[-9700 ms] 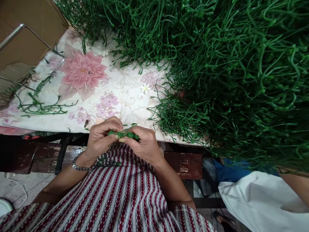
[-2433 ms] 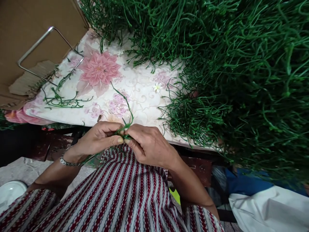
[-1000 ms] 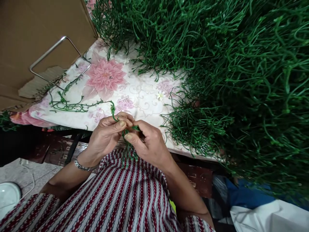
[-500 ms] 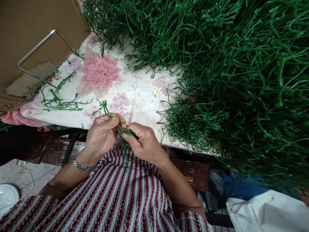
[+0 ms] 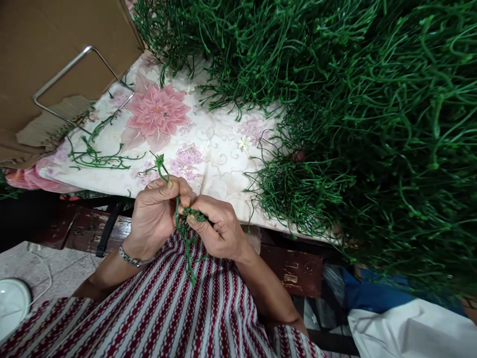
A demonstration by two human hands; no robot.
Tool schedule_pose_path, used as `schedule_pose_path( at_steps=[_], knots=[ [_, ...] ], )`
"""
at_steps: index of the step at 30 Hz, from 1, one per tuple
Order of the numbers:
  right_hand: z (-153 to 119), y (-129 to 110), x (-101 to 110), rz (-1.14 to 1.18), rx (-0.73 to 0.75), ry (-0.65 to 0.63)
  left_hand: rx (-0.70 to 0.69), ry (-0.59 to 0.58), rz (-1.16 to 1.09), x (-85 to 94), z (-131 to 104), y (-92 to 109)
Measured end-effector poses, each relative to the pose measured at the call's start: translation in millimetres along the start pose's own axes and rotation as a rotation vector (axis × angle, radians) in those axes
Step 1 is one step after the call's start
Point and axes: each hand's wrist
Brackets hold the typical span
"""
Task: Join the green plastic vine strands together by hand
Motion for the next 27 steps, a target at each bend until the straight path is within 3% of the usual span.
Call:
schedule_pose_path(
  at_steps=[10, 18, 24, 27],
  knots=[
    [2, -5, -1, -0.067, 0.153, 0.039, -0.015, -0.033, -0.012, -5.9, -6, 2],
    [1, -3, 4, -0.039, 0.18, 0.02, -0.003, -0.087, 0.033, -5.2, -4, 2],
    [2, -6, 18, -0.283, 0.139, 0.085, -0.073, -0.195, 0.186, 0.7, -1, -2],
    [4, -8, 18, -0.353, 0.11, 0.085, -0.108, -0.18, 0.208, 3.3, -1, -8]
  ],
)
Point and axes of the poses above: each hand's wrist, its own z-axis towards the middle knuckle, its own x-axis out of the back of the hand, y = z × x, and after that the axes turned 6 degrees about -y, right-handed
